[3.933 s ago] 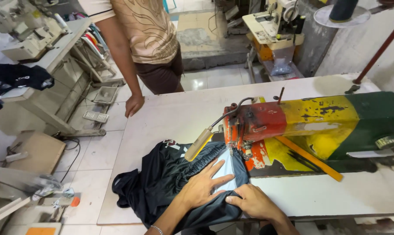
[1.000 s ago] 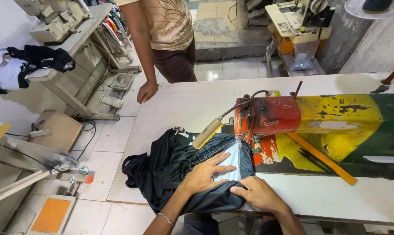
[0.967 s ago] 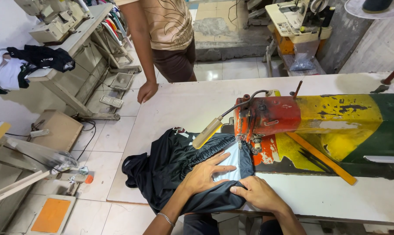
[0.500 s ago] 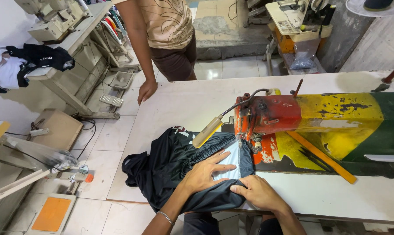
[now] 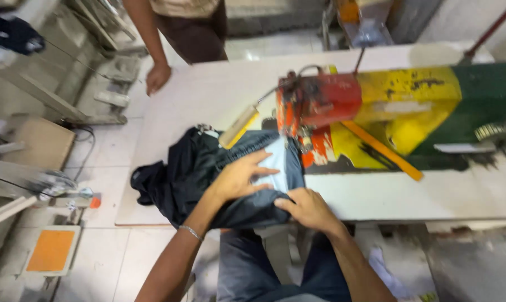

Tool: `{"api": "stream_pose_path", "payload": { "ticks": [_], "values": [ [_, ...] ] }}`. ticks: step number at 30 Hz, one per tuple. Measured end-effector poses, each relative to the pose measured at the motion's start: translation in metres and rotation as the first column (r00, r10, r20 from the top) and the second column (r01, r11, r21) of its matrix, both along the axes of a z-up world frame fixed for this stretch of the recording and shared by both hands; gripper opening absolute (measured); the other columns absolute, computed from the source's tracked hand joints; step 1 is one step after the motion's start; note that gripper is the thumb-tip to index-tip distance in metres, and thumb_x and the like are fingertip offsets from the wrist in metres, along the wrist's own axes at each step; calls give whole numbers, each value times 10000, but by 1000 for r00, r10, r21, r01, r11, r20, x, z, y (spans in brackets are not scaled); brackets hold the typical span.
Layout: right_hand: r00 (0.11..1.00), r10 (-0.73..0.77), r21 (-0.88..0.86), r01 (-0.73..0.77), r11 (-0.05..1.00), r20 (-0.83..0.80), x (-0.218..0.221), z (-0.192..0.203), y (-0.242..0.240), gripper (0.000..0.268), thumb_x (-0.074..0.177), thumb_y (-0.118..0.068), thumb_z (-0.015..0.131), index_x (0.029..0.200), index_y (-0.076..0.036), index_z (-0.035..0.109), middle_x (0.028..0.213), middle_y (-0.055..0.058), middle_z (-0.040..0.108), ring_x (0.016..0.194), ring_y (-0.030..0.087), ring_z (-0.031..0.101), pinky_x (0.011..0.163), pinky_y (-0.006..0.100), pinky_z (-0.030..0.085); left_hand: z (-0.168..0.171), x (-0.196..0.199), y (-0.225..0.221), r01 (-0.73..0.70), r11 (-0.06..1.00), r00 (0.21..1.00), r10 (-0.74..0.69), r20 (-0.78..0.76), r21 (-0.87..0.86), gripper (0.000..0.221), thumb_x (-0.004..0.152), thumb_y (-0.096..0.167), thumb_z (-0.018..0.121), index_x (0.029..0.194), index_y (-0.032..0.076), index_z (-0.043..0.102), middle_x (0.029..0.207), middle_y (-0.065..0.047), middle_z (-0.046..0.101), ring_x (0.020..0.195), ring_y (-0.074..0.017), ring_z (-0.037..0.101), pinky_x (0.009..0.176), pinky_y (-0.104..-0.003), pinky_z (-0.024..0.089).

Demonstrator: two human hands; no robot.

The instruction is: Using a seam sealing machine to apply a strip to a black garment

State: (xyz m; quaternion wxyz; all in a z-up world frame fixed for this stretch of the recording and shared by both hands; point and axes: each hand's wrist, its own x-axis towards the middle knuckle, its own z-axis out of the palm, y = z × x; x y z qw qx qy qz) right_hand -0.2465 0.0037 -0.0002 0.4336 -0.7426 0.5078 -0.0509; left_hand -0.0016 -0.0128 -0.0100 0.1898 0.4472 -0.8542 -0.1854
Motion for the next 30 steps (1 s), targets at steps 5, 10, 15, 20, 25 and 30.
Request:
{"api": "stream_pose_path", "payload": {
  "ticks": [5,10,15,20,25,30],
  "values": [
    [1000,28,-79,-28,996,2,6,-4,-5,396,891,-442,657,673,-114,702,640,83,706,753,319,719,769,413,538,-41,-26,-57,-427,904,899,425,109,0,273,963,469,538,995,315,761,958,-22,710,983,-254,742,810,-426,624],
    [998,62,-110,-65,992,-32,9,-6,-3,404,892,-443,648,650,-121,676,600,66,686,724,303,715,742,397,530,-58,-22,-114,-489,871,869,491,65,-47,365,943,390,577,1253,198,580,1158,-128,608,1107,-387,668,869,-545,584],
    [994,111,-133,-110,985,3,9,5,2,463,922,-414,639,589,-94,596,515,55,625,589,288,649,661,386,499,-63,-23,-151,-410,911,912,409,-36,-51,565,984,346,535,1426,53,339,1438,-330,376,1164,-602,585,947,-677,535],
    [990,143,-274,-139,952,-6,-5,-28,13,634,977,-507,678,630,-120,316,559,46,306,576,204,311,582,416,332,-108,-33,-233,-220,960,876,272,399,-172,747,1026,371,430,1662,123,128,1703,-242,-32,1556,-373,-148,1239,-653,-76],
    [965,209,-368,-138,920,160,-12,-3,20,661,965,-419,761,636,-117,274,566,-1,324,580,146,325,560,384,292,-141,-37,-251,-38,902,765,303,568,-430,665,1048,246,364,1625,2,141,1645,-219,280,1577,-314,82,1300,-480,-54],
    [977,161,-381,-98,919,138,-28,-29,29,643,955,-415,751,619,-121,288,574,-11,356,550,146,346,550,389,293,-149,-38,-243,-349,937,937,349,23,-8,782,1061,524,293,1641,52,63,1707,-234,66,1596,-319,29,1317,-363,12]
  ]
}}
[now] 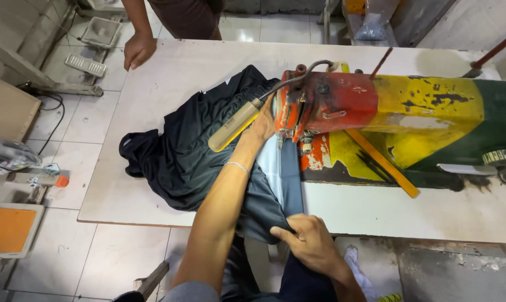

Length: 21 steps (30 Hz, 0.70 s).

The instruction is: Using a seam sealing machine to apply a strip to a black garment

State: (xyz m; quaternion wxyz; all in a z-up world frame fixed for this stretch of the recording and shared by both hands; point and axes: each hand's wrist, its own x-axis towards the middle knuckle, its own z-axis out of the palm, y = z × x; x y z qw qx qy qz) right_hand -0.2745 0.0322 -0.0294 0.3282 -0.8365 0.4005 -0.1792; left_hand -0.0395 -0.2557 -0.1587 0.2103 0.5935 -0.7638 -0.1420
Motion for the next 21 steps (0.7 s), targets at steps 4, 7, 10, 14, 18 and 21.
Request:
{"api": "stream_pose_path", "payload": {
  "ticks": [4,7,10,14,18,21],
  "values": [
    [998,-58,53,59,997,-23,-3,-16,0,654,942,-462,753,616,-129,295,568,-23,334,555,146,325,538,376,292,34,7,23,-51,979,894,132,428,-196,648,1063,288,196,1643,58,22,1722,-168,39,1590,-303,-27,1310,-406,-68],
    [995,-76,57,80,995,-65,3,-23,-12,670,944,-484,751,624,-137,277,580,-26,301,568,144,304,544,387,278,45,23,19,-91,976,981,122,152,-198,729,1024,380,304,1639,72,63,1716,-168,94,1588,-297,42,1311,-393,-6],
    [990,-121,61,126,990,-78,6,-21,-26,686,945,-485,762,636,-134,259,612,-26,243,591,134,265,538,387,258,49,21,7,-116,976,974,76,-211,-182,835,977,490,433,1635,88,112,1709,-168,159,1586,-291,126,1311,-378,68],
    [982,-164,83,172,982,-99,16,-20,-47,684,940,-510,755,674,-161,230,663,-27,213,638,138,239,539,381,239,54,14,-7,-154,980,719,25,-695,-125,1005,907,654,628,1628,112,185,1698,-168,257,1583,-282,251,1313,-356,179],
    [960,-252,48,259,965,-118,24,-25,-65,718,921,-546,746,652,-139,219,651,-15,184,636,157,218,540,393,235,91,15,-12,-249,966,786,162,-596,-65,961,883,686,602,1607,152,265,1651,-165,368,1537,-289,352,1281,-370,239],
    [963,-240,28,245,969,-122,29,-11,-79,689,948,-539,693,633,-110,254,595,31,222,588,191,295,568,417,300,81,19,-25,-417,901,870,358,-338,-119,879,830,601,678,1568,230,377,1497,-190,565,1333,-320,571,1158,-357,380]
  ]
}}
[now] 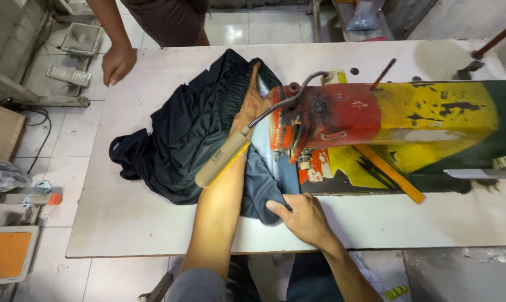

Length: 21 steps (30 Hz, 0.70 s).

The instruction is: Using a seam sealing machine to apply a strip to a black garment

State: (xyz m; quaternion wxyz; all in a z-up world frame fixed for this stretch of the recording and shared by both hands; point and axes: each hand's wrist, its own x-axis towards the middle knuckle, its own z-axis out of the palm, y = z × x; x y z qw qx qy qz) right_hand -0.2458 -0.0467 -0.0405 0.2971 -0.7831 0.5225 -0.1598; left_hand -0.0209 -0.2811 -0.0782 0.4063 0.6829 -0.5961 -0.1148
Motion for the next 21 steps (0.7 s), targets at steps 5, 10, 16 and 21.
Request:
{"api": "stream_pose_path", "payload": {
  "ticks": [5,10,16,21],
  "values": [
    [955,-8,189,-50,981,296,-8,11,-18,489,961,-359,669,564,-85,588,517,95,650,565,125,568,578,313,509,-75,14,-45,321,934,911,-349,-220,-154,883,1017,497,622,1650,49,199,1656,-255,327,1535,-417,314,1300,-505,264],
    [930,20,143,-78,987,366,-12,-16,-20,373,943,-309,669,647,-83,691,590,86,716,623,148,634,626,341,537,68,15,99,410,893,902,-427,63,186,232,922,331,675,1039,149,592,900,-173,628,845,-370,616,769,-443,480],
    [892,78,-4,-85,996,445,0,2,1,186,917,-199,684,802,-75,761,805,133,780,842,267,742,732,373,576,173,33,254,240,587,842,-522,135,773,655,849,788,550,755,167,736,799,-92,755,822,-299,739,735,-415,574],
    [886,174,-213,-88,973,430,-4,-27,-11,289,805,46,583,1008,23,787,1018,273,763,1036,456,707,913,527,558,160,49,302,176,566,691,-654,308,806,662,891,745,538,828,120,748,795,-170,746,826,-395,750,742,-476,604]
  ]
}}
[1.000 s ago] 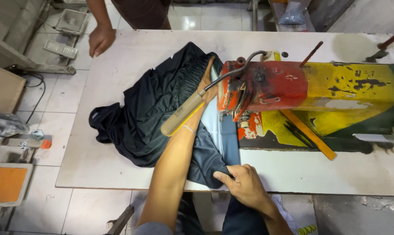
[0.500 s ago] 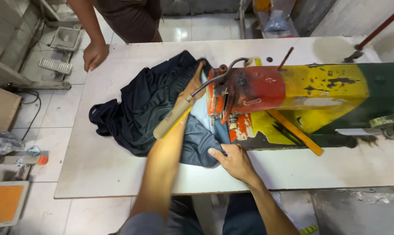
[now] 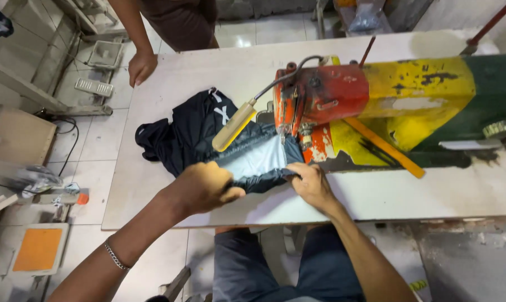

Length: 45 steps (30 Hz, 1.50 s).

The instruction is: Using a seam sealing machine to apply a strip to a black garment

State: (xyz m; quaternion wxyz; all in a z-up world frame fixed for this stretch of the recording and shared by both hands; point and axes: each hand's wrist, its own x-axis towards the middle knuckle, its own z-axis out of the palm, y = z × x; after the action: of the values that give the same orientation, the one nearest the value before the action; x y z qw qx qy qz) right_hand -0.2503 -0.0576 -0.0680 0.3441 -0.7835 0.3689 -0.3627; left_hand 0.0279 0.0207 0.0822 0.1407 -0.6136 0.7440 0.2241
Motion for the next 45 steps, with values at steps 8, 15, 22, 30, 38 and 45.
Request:
{"api": "stream_pose_path", "payload": {
  "ticks": [8,15,22,30,38,45],
  "values": [
    [989,150,-59,-149,987,14,2,4,-11,136,902,-63,696,817,-125,782,798,81,781,821,271,767,806,368,571,48,6,10,33,955,974,35,222,-296,546,855,648,659,721,125,738,687,-116,701,703,-355,736,630,-457,576],
    [967,254,-106,-256,961,-30,2,32,-6,90,868,-188,811,794,-148,781,749,48,772,771,250,752,815,361,571,150,53,71,-8,982,992,32,123,-191,504,858,545,715,687,72,750,562,-154,686,609,-356,730,695,-416,604],
    [952,273,-358,-306,882,-140,60,53,-16,144,854,-251,816,910,-126,774,902,7,785,823,218,720,762,349,518,171,126,162,-57,888,882,-170,-439,-457,566,745,461,839,540,84,469,565,-47,281,438,-186,380,676,-285,603],
    [796,467,-110,-542,833,-385,121,175,47,286,945,-389,635,1067,-149,733,956,52,782,888,313,721,707,437,486,168,128,193,-35,953,853,-129,-505,-302,614,872,525,784,601,125,405,584,17,256,445,-120,372,924,-255,656],
    [684,509,34,-580,814,-522,145,183,49,274,853,-431,732,1004,-206,774,817,97,762,784,291,696,732,388,500,159,123,204,-46,914,920,-118,-373,-404,588,832,642,733,562,142,584,479,14,408,390,-124,640,969,-289,685],
    [749,413,15,-475,880,-518,128,168,47,267,824,-532,746,926,-289,789,576,106,589,597,317,605,622,408,456,155,123,197,-67,934,969,-23,-246,-350,583,767,726,796,593,187,655,482,10,469,941,-78,933,804,-254,742]
  ]
}}
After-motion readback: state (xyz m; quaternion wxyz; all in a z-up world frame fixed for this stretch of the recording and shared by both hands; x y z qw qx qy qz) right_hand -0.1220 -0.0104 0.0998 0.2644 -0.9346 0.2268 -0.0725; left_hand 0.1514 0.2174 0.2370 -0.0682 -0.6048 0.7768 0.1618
